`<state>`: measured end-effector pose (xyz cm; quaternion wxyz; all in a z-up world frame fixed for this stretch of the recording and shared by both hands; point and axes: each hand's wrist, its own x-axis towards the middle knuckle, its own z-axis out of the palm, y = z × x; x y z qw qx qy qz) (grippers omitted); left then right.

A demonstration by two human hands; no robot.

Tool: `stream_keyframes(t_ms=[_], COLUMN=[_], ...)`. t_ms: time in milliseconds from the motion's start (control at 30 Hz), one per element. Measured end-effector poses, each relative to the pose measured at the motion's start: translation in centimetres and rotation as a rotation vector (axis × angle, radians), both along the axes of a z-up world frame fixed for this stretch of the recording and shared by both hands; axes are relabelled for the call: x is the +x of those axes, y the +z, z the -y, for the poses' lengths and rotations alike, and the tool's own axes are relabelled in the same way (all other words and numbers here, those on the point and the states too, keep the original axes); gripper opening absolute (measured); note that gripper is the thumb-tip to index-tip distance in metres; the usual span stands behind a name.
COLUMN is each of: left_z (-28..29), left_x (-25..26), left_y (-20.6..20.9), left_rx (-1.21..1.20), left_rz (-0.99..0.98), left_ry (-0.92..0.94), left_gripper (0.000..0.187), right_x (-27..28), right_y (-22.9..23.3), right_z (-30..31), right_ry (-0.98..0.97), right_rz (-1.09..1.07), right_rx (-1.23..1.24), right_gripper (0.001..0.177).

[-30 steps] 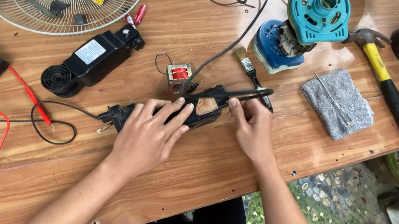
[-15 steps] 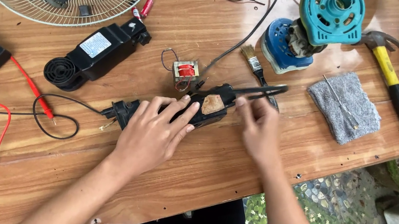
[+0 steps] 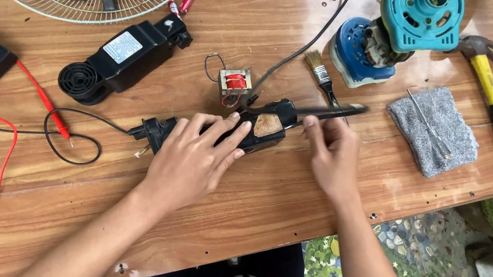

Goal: The person is working on a disassembled black power tool on a wooden workbench. They are holding the tool with one hand and using a black cable or wire with the other hand to touch or test a specific point on the tool's body. Various other tools and electronic components are visible on the table.

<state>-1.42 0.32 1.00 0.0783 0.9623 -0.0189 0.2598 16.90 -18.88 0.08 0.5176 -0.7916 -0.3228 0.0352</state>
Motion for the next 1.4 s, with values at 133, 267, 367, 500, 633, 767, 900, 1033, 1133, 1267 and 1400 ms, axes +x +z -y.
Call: stream_keyframes(t_ms=[133, 267, 367, 500, 633, 767, 900, 1033, 1133, 1267, 1400], left_z=[0.0, 0.0, 0.0, 0.1, 0.3, 1.1, 1.9, 2.8, 3.1, 3.1, 3.2], left_x=[0.0, 0.1, -0.1, 0.2, 0.2, 0.1, 0.7, 1.1, 1.5, 1.7, 2.2], left_y=[-0.1, -0.1, 0.4, 0.1, 0.2, -0.5, -1.4, -1.7, -1.7, -1.5, -1.4], left_rx=[0.001, -0.009, 0.001, 0.027, 0.087, 0.207, 0.254, 0.271, 0.314, 0.304, 0.322], left_rz=[-0.008, -0.005, -0.003, 0.021, 0.025, 0.039, 0.071, 0.053, 0.039, 0.051, 0.067], left_ry=[0.005, -0.001, 0.001, 0.012, 0.004, 0.067, 0.164, 0.223, 0.272, 0.278, 0.284], left_gripper=[0.039, 0.041, 0.041, 0.04, 0.043, 0.046, 0.046, 0.046, 0.052, 0.053, 0.055], right_x=[-0.1, -0.2, 0.4, 0.5, -0.4, 0.1, -1.1, -0.5, -0.5, -0.2, 0.1], right_y=[0.6, 0.7, -0.6, 0.5, -0.7, -3.5, -1.9, -1.8, -1.5, -2.7, -3.3], right_z=[-0.2, -0.6, -0.3, -0.4, -1.5, -1.6, -1.8, -1.9, -2.0, -1.6, -1.2], right_ry=[0.001, -0.002, 0.002, -0.026, -0.032, -0.049, -0.103, -0.136, -0.127, -0.127, -0.121], right_rz=[-0.012, 0.012, 0.007, -0.005, -0.002, 0.039, 0.056, 0.064, 0.066, 0.054, 0.085], right_rx=[0.033, 0.03, 0.039, 0.041, 0.09, 0.101, 0.164, 0.208, 0.216, 0.215, 0.227], right_gripper=[0.028, 0.027, 0.026, 0.028, 0.029, 0.033, 0.031, 0.034, 0.032, 0.031, 0.026])
